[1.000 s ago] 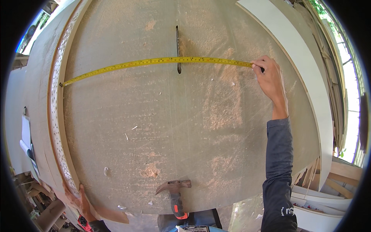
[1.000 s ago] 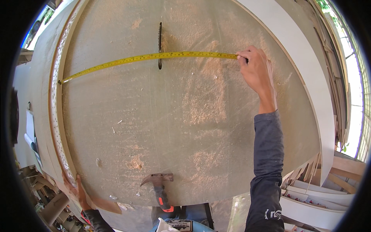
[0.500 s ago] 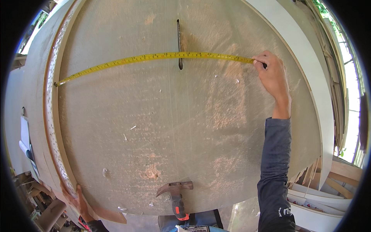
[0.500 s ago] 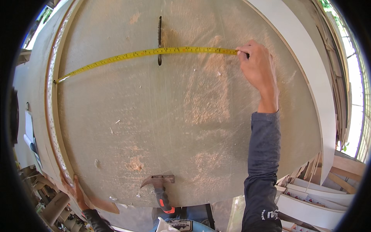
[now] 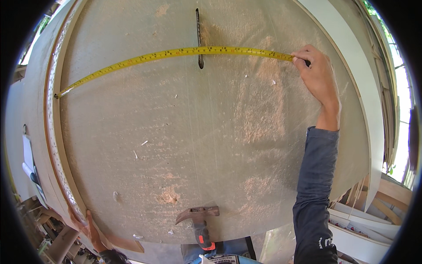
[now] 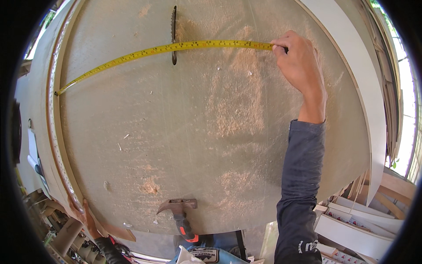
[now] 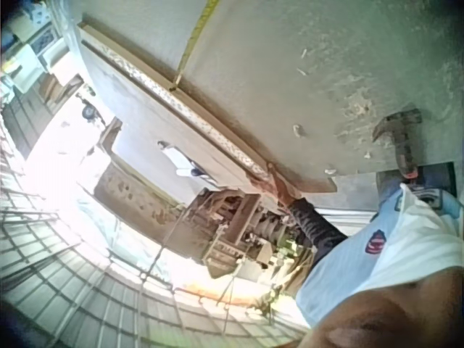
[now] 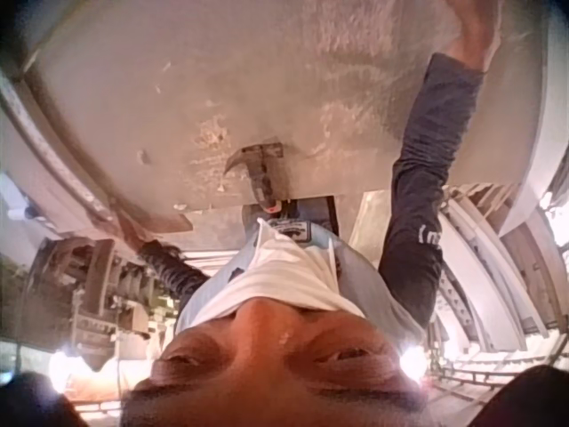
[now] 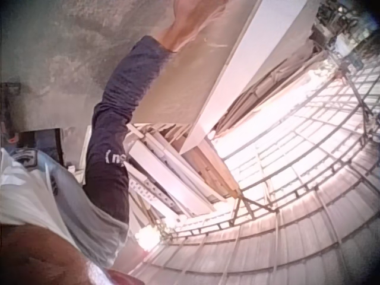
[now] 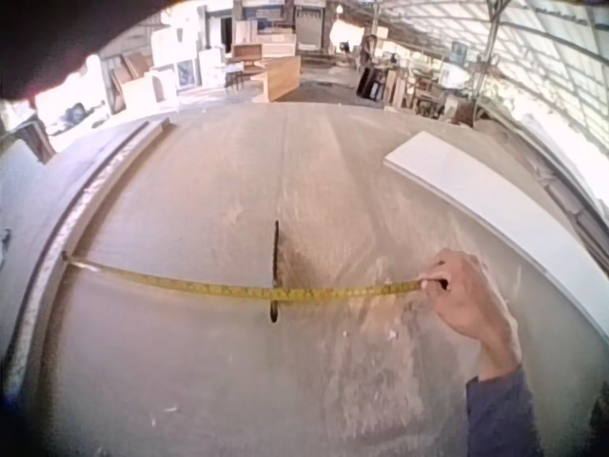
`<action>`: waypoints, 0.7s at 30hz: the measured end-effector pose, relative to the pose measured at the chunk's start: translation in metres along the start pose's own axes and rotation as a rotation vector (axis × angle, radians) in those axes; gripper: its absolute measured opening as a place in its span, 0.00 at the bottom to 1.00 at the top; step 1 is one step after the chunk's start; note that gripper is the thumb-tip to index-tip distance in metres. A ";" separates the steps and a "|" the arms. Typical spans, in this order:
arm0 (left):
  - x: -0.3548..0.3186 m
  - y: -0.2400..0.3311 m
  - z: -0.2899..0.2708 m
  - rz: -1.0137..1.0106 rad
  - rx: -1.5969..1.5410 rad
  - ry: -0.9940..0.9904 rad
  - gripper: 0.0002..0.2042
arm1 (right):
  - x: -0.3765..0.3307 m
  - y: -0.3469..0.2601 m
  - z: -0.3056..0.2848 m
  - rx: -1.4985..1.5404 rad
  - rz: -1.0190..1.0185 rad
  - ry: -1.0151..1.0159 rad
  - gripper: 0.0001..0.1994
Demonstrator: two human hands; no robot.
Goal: The person measures a white wooden board with a tape measure, marks it with a pencil, hammers a wooden strip onto a workbench, and cuts a wood piece using a table saw.
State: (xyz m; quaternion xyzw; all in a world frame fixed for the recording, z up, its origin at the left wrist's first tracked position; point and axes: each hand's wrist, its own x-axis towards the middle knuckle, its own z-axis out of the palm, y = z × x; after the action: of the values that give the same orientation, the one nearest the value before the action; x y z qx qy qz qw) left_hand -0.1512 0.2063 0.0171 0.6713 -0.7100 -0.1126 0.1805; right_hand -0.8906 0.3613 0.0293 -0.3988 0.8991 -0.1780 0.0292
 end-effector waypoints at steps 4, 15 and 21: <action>0.001 0.002 -0.001 0.010 0.019 -0.017 0.43 | 0.000 0.002 0.001 -0.032 -0.017 0.007 0.10; 0.001 -0.002 -0.001 0.013 0.015 -0.030 0.44 | 0.001 0.002 0.001 -0.035 -0.010 -0.001 0.11; 0.001 -0.001 0.000 0.007 -0.001 -0.026 0.44 | 0.000 -0.004 0.000 -0.024 -0.009 -0.003 0.11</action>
State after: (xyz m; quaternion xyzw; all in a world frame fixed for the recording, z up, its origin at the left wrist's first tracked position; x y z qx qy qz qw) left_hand -0.1500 0.2048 0.0171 0.6672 -0.7145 -0.1212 0.1719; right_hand -0.8883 0.3591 0.0309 -0.4035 0.8993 -0.1669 0.0249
